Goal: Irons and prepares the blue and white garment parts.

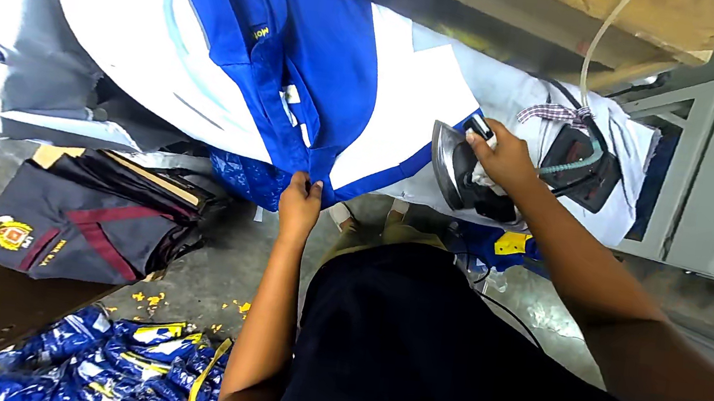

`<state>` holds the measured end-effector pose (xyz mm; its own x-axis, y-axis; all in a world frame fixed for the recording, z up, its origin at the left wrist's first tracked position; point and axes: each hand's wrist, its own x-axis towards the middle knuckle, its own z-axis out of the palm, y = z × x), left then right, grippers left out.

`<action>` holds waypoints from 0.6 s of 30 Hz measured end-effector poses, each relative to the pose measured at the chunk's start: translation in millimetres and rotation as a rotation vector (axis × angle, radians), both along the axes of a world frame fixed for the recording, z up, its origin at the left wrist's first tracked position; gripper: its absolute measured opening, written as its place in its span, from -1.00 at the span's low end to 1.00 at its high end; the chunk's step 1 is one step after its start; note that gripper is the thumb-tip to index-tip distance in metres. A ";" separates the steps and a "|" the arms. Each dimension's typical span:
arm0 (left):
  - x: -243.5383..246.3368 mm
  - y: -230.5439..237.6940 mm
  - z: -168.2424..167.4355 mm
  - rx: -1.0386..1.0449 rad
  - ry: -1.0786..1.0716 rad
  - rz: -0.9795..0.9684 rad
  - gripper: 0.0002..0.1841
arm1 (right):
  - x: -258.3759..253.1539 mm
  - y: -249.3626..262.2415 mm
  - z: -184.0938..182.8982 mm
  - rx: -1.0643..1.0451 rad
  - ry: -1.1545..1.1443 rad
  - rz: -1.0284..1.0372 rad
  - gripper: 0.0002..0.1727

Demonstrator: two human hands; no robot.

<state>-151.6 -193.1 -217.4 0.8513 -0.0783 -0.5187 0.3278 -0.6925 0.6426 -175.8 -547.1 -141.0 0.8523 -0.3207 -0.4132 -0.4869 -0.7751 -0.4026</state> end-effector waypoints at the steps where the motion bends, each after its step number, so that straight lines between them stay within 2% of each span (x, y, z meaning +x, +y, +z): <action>1: 0.0 -0.6 0.7 0.004 0.007 0.006 -0.71 | 13.3 -2.0 -1.0 -0.007 -0.001 -0.052 -0.37; 4: -2.8 -2.8 -0.5 0.006 0.016 0.001 -0.68 | 48.4 -6.4 -5.3 0.002 -0.025 -0.165 -0.36; 7: -0.8 -9.3 -1.5 0.039 0.002 -0.007 -0.69 | 59.2 -4.8 -4.2 0.031 -0.030 -0.156 -0.37; 14: -3.3 -14.6 -1.0 0.067 -0.006 0.049 -0.69 | 0.3 -8.0 -6.1 0.073 0.044 0.166 -0.37; 18: -3.1 -14.5 1.7 0.103 -0.014 0.076 -0.70 | -7.2 -33.9 4.6 0.115 0.012 0.149 -0.40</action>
